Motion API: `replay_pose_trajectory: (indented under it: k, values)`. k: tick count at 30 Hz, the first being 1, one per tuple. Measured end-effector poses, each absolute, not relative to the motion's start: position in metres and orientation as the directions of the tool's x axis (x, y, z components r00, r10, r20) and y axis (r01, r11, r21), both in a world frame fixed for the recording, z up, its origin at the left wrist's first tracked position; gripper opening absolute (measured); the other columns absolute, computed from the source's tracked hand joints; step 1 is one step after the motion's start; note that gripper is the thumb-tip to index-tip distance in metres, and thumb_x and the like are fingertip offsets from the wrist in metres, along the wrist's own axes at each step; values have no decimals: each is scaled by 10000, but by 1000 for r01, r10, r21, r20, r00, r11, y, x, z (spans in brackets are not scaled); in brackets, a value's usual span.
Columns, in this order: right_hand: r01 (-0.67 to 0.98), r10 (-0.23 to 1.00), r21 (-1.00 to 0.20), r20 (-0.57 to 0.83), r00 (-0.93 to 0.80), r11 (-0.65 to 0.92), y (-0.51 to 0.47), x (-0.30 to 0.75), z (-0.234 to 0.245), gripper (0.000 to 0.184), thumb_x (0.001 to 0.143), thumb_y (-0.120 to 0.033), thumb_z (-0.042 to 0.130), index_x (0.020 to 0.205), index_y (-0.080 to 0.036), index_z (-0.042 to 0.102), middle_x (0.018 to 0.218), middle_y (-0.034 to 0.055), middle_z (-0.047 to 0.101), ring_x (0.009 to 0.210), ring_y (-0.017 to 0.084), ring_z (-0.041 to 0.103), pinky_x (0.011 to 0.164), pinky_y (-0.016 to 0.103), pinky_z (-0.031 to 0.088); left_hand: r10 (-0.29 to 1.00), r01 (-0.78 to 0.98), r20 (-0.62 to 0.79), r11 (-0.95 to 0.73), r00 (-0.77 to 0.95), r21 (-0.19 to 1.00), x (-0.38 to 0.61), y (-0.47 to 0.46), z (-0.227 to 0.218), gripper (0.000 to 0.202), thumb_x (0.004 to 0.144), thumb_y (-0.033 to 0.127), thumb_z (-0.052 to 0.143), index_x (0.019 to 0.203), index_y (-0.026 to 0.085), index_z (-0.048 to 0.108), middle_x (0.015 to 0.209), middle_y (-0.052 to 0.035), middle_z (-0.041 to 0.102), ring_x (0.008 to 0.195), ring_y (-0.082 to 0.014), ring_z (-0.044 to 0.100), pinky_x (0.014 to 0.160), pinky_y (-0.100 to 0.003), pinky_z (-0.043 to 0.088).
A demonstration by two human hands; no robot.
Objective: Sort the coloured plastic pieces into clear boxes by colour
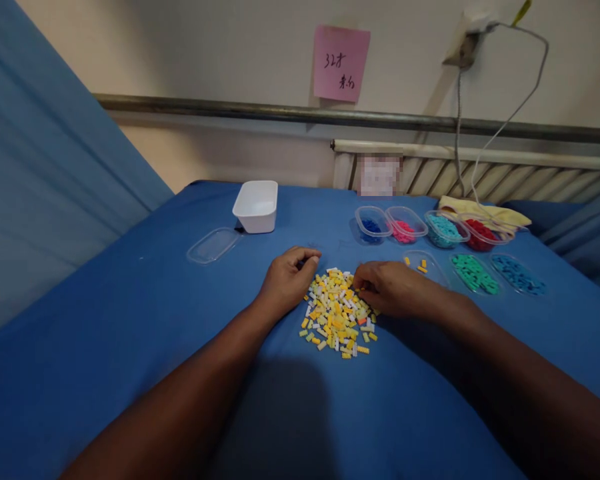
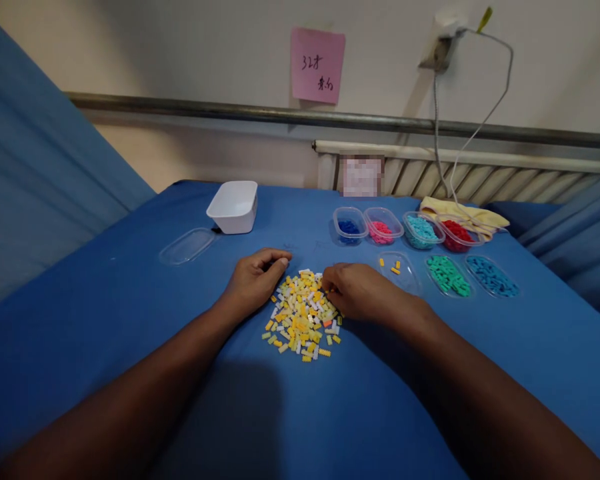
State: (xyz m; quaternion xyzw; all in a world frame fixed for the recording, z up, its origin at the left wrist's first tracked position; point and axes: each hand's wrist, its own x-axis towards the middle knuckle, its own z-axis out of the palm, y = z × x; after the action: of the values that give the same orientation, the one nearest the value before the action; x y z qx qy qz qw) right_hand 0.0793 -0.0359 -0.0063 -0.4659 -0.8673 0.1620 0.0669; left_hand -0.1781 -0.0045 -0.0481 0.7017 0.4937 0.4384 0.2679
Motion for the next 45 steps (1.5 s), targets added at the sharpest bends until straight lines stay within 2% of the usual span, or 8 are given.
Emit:
replay_pose_trajectory:
  k: [2,7,12,16,23,27,35,45]
  values:
    - [790,829,-323,-32,-559,521,-36,79,-5,122,911,-142,649,924,-212,747,916,46,781,782,185,672,686,284,389,928,464,351,-368,126,806,-178,-5,-47,241,986,286,642,1092,221,849,1131,-70,836,1058,-244,778,1048,-432,612]
    - [825,879,-349,-6,-477,445,-27,114,18,211,904,-167,644,1026,-225,806,946,38,812,814,190,716,721,277,455,924,463,355,-379,141,801,-178,-6,-48,238,990,277,644,1095,214,848,1127,-74,833,1044,-239,779,1002,-409,618]
    - [956,955,-139,-110,-275,260,-13,176,33,161,873,-193,655,914,-227,807,859,35,807,721,201,697,663,308,434,916,474,369,-398,159,785,-178,-7,-49,238,996,285,648,1100,213,850,1126,-72,833,1065,-244,779,1020,-415,610]
    - [969,951,-28,-184,-248,247,-12,183,28,175,867,-182,689,953,-223,836,904,65,831,749,233,722,647,325,413,912,485,375,-406,165,774,-177,-7,-48,235,993,278,648,1100,214,847,1128,-68,833,1072,-245,779,1025,-419,607]
    - [714,800,-408,74,-595,569,-33,89,9,226,1018,-233,641,1147,-246,826,1085,53,848,937,215,767,819,296,519,895,489,410,-440,175,753,-177,-7,-50,228,999,266,637,1084,220,844,1115,-57,833,1065,-234,780,1017,-407,608]
    - [708,767,-383,4,-642,594,-35,64,-4,282,960,-158,668,1191,-234,811,1153,83,828,978,233,751,831,307,498,891,477,416,-451,183,755,-176,-7,-51,221,997,258,644,1090,224,841,1109,-48,832,1051,-222,782,1017,-392,609]
    - [741,790,-432,-99,-606,514,-32,72,-1,230,908,-156,696,1107,-226,789,1013,44,804,846,194,708,745,289,459,893,472,412,-447,183,760,-175,-8,-52,216,995,236,641,1088,221,834,1121,-51,830,1055,-220,780,1009,-395,605]
    - [672,717,-349,-1,-697,653,-41,64,0,172,928,-143,699,1054,-218,789,1062,77,805,937,230,726,807,318,482,900,486,393,-432,187,759,-174,-10,-49,229,996,252,630,1100,234,833,1128,-46,831,1085,-232,779,1032,-413,605]
